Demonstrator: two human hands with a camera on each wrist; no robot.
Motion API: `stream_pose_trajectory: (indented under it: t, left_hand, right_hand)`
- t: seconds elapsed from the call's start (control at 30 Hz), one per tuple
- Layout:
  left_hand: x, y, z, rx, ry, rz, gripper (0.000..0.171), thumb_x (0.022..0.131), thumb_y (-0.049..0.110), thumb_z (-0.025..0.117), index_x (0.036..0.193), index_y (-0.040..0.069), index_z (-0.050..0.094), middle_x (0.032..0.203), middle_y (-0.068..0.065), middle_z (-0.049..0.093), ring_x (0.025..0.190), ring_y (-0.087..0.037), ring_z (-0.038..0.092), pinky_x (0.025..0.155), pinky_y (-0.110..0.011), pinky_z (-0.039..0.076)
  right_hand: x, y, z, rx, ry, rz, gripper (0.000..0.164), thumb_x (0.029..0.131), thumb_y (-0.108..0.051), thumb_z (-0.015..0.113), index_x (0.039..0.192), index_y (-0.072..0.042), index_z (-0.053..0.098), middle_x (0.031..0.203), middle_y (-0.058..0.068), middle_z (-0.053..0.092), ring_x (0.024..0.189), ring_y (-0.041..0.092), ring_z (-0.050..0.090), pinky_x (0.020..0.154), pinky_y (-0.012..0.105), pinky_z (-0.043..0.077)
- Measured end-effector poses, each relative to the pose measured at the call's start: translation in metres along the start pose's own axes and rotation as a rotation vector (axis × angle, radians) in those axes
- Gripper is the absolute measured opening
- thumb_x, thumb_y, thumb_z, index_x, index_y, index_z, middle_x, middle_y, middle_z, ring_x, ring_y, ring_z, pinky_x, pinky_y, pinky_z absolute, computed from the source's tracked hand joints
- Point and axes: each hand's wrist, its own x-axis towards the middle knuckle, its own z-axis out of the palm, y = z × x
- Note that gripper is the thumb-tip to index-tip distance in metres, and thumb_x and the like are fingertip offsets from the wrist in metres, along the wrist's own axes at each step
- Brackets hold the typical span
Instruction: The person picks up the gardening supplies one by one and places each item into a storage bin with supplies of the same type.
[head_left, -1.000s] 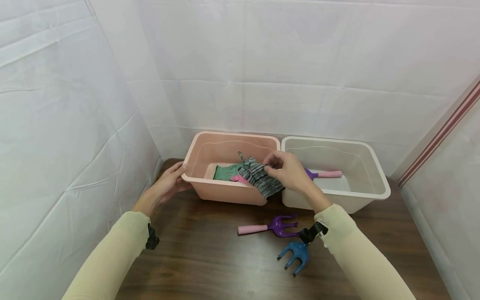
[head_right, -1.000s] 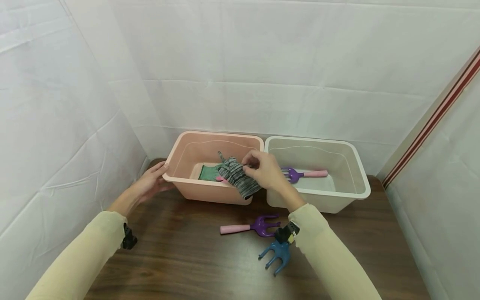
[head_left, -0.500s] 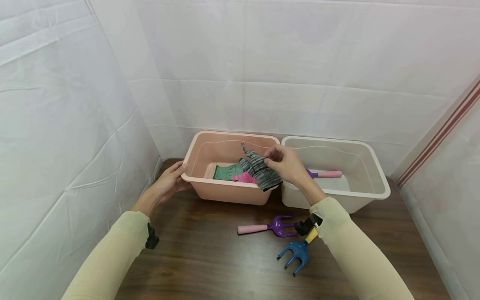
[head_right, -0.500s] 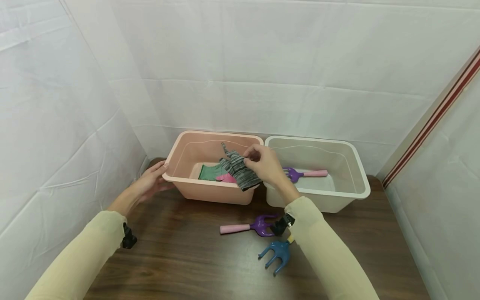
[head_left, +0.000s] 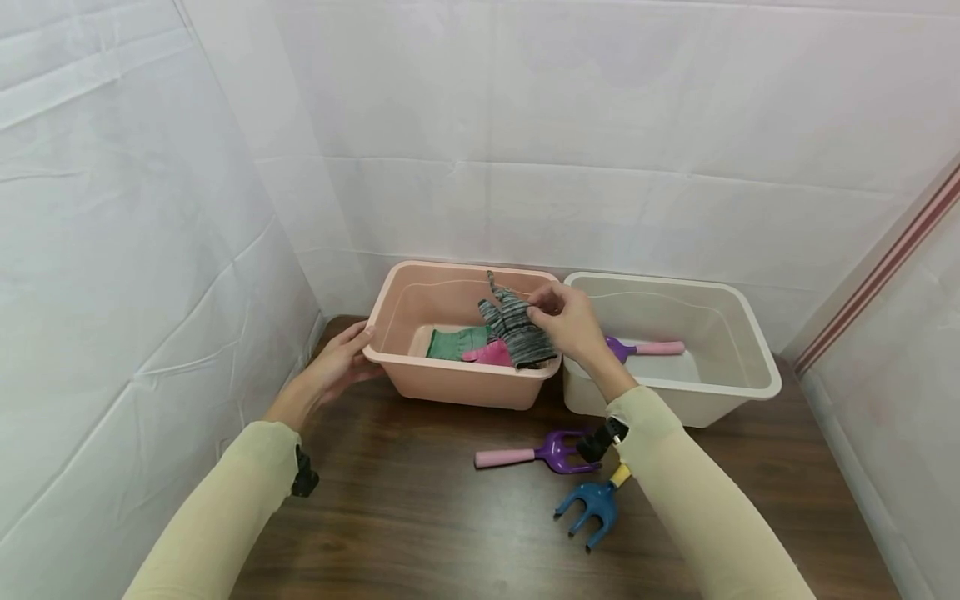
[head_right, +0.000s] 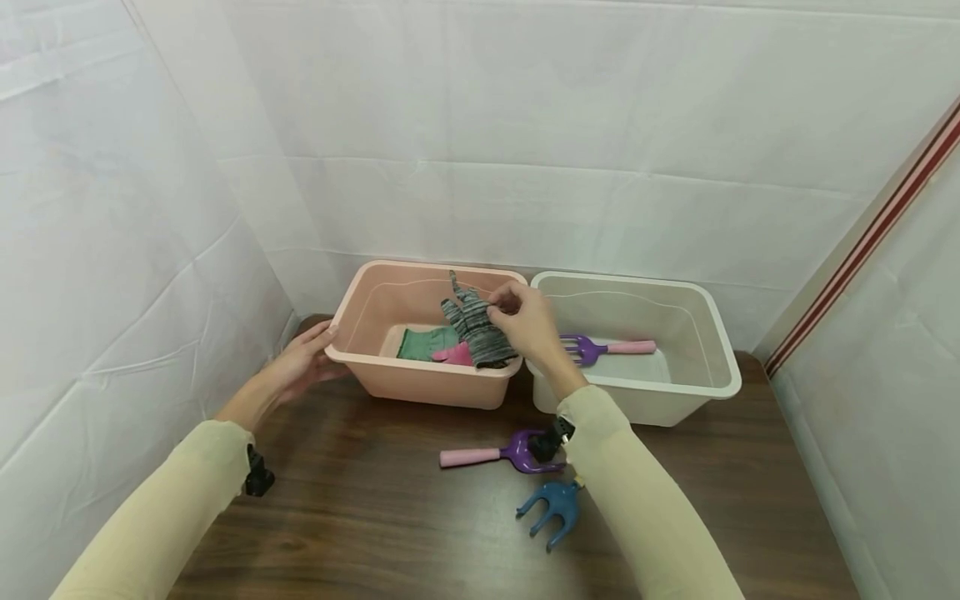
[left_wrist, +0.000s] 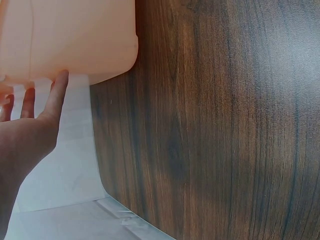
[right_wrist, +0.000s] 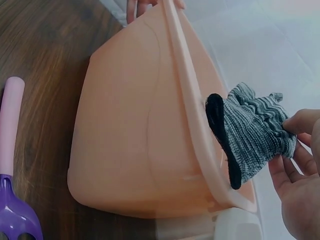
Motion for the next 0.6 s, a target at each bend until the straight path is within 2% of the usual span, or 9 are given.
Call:
stream_pose_trajectory:
  t: [0.3,0.6]
  left_hand:
    - [-0.001,0.001,-0.001,-0.001,0.004,0.002,0.066,0.116,0.036,0.045,0.170,0.009,0.018,0.171,-0.023,0.024,0.124,-0.016,0.059,0.119,-0.062,0.037]
    - [-0.001,0.001,0.000,-0.006,-0.007,0.007,0.067,0.116,0.036,0.045,0.170,0.009,0.018,0.171,-0.023,0.024,0.127,-0.017,0.058,0.120,-0.064,0.034]
  right_hand:
    - [0.005,0.005,0.007,0.034,0.041,0.025,0.008,0.101,-0.006,0.072,0.108,-0.004,0.072,0.107,0.013,0.072,0.097,0.026,0.066,0.086,0.037,0.055]
    - [0.011,0.012,0.017,0.087,0.073,0.050,0.008,0.100,-0.005,0.072,0.108,-0.003,0.071,0.109,0.012,0.071,0.098,0.026,0.067,0.086,0.036,0.056]
